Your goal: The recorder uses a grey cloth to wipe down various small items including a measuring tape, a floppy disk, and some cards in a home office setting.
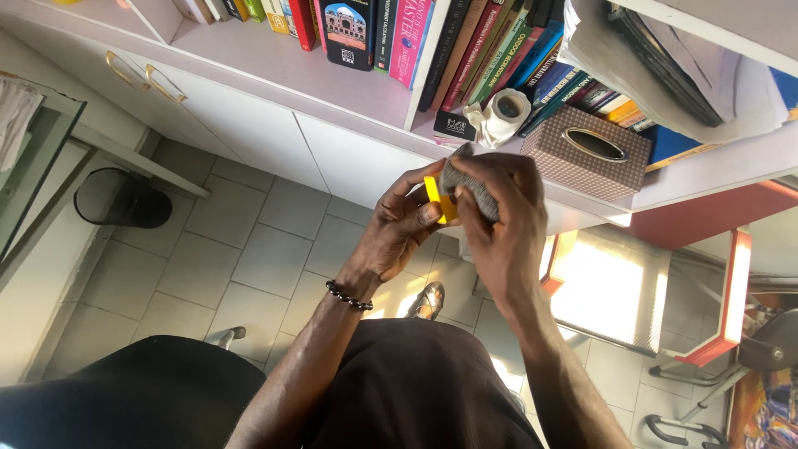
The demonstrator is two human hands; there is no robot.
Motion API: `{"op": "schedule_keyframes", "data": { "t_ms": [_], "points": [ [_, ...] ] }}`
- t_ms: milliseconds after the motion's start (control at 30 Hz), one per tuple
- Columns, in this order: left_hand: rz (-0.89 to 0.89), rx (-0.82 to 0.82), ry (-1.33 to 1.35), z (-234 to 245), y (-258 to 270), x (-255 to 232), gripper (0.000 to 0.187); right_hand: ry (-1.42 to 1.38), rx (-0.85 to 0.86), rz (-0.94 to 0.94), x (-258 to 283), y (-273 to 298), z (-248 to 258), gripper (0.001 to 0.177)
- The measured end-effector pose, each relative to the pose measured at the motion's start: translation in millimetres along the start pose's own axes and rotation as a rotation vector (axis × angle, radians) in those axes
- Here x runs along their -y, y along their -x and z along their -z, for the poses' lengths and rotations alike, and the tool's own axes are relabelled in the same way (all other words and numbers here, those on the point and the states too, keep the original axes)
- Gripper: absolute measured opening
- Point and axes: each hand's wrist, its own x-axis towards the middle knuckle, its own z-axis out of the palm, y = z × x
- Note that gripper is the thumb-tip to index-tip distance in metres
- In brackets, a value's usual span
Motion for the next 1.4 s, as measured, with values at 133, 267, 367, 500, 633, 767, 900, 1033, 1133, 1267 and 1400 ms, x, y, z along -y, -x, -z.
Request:
{"op": "schedule_keyframes", "data": {
  "t_ms": [133, 267, 367, 500, 633, 767, 900, 1033, 1133, 1267, 1400],
  "points": [
    [-0.02, -0.031, 0.062, -6, 1, -5, 0.061, 0.052, 0.015, 0.05, 17, -5, 14, 0.032],
    [-0.064, -0.078, 0.173, -2, 1, 0, 0.056, 0.074, 0.074, 0.073, 5, 13, 3, 0.028],
    [-0.019, -0.061, 0.277, 0, 3, 3, 0.054, 0.055, 0.087, 0.162, 10, 18, -5, 0.03],
    [0.018, -0.026, 0.242, -3, 4, 2, 0.054, -0.01, 0.094, 0.069, 22, 4, -4, 0.031],
    [-0.018, -0.037, 0.215, 2, 7, 3, 0.051, 0.038, 0.038, 0.042, 22, 3, 1, 0.03],
    [-0.048, -0.034, 0.281, -3, 13, 0, 0.052, 0.026, 0.072, -0.017, 29, 14, 5, 0.031],
    [-0.004, -0.051, 0.331, -8, 16, 4, 0.051, 0.015, 0.11, 0.117, 37, 14, 4, 0.036],
    [0.04, -0.003, 0.264, 8, 12, 28, 0.041, -0.008, 0.077, 0.139, 22, 1, -5, 0.032],
    [0.002, -0.061, 0.293, 7, 10, 26, 0.04, 0.031, 0.037, 0.127, 24, -6, 1, 0.03],
    [-0.038, -0.031, 0.325, -8, 14, 6, 0.045, 0.015, 0.047, -0.022, 17, 8, 5, 0.025],
    [-0.015, -0.015, 0.387, -8, 15, 5, 0.05, 0.074, 0.084, 0.172, 7, 27, -3, 0.026]
  ]
}}
